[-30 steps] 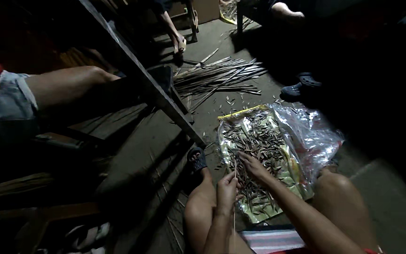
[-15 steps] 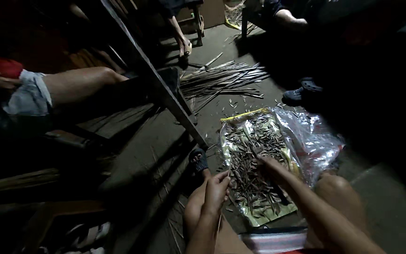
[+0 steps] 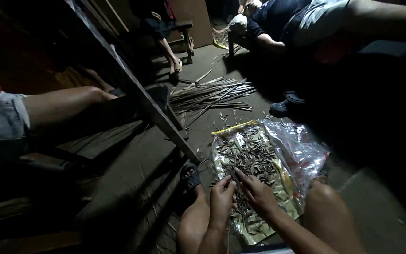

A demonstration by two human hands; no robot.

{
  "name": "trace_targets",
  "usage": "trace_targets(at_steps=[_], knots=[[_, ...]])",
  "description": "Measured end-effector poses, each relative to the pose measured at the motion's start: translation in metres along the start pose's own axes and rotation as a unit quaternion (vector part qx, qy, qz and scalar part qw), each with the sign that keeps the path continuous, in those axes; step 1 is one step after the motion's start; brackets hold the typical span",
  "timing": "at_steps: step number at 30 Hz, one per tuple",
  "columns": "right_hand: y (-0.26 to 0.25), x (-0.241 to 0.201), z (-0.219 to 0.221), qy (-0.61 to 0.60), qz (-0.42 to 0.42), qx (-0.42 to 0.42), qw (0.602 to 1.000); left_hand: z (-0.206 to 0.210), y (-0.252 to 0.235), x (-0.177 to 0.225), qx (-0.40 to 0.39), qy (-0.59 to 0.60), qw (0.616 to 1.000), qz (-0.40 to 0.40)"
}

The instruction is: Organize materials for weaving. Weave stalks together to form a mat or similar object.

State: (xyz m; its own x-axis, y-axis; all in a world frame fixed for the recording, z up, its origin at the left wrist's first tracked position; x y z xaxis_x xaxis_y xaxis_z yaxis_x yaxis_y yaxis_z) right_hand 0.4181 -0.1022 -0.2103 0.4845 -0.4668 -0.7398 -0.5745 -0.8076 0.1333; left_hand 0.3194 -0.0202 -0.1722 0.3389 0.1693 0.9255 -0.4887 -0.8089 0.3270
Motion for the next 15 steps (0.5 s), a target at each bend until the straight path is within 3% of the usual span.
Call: trace_targets(at_steps=[5, 15], knots=[[-0.009, -0.002, -0.008, 0.017, -0.023, 0.078, 0.997, 0.007, 0.003, 0.007, 0.006, 0.035, 0.999, 0.01], [-0.045, -0.003, -0.014, 0.029, 0.081, -0.062, 0.994, 0.001, 0.009, -0.004, 0.013, 0.041, 0.999, 0.007]])
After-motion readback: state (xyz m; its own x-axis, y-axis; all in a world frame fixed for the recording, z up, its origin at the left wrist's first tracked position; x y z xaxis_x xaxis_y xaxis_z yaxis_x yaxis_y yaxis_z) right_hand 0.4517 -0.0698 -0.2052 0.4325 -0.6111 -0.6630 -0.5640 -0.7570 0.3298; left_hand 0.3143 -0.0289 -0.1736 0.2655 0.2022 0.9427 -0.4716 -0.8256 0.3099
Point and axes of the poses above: each hand's wrist, its own y-axis away from the middle knuckle, its own z-axis out of the palm, x = y × z, the point moved 4 cm from there along -y, towards the middle knuckle, and after that the axes turned 8 degrees about z, right-handed, at the moved point
